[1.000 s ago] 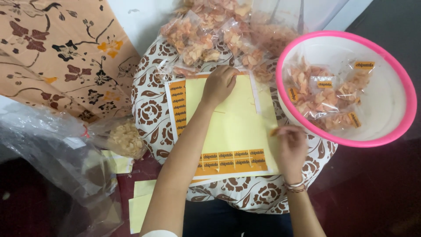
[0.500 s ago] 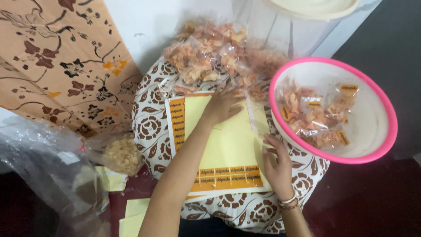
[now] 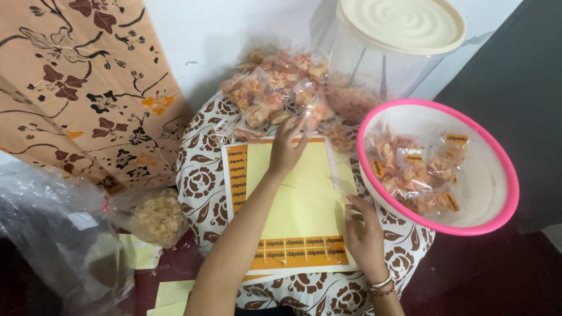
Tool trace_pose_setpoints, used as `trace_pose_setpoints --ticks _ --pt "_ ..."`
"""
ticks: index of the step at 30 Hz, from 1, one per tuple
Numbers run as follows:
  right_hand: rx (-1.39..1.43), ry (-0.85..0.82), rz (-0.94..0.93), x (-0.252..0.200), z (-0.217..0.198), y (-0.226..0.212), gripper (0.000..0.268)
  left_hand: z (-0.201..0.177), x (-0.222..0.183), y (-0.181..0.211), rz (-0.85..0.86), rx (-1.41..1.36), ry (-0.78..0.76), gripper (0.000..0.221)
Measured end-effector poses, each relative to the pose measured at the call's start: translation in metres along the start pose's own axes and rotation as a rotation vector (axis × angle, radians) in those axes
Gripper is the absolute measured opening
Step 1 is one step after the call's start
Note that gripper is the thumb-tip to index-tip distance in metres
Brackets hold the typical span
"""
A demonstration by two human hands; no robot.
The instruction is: The person picks up a sheet of labels, removes individual labels, and sticks them onto clear plastic bags of snacks.
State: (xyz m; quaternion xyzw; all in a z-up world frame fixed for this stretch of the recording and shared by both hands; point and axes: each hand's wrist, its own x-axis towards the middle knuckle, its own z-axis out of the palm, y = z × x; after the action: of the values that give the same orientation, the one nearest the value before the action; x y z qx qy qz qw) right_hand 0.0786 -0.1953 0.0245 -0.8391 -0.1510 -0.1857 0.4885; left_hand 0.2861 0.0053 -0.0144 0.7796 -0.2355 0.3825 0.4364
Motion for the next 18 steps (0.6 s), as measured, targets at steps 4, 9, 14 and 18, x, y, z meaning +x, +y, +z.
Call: trace_pose_setpoints --ticks 4,9,14,18 --pt "-0.085 0.005 -0.086 0.002 -0.002 -0.011 0.044 -0.015 0.008 0.008 -0.191 -0.278 0.186 0.042" --pt "-0.161 -0.294 -0.066 0.038 -0.007 -0.04 0.063 -0.054 0.028 0.041 -0.853 -0.808 0.232 0.075" --pt "-0.247 -0.074 -0.369 0.122 0.036 -0.037 0.063 -0.041 0.02 0.033 -0.764 -0.884 0.308 0.058" --pt "-0.412 0.139 -0.394 0.168 0.081 0.012 0.078 -0.028 0.022 0.02 -0.788 -0.937 0.264 0.039"
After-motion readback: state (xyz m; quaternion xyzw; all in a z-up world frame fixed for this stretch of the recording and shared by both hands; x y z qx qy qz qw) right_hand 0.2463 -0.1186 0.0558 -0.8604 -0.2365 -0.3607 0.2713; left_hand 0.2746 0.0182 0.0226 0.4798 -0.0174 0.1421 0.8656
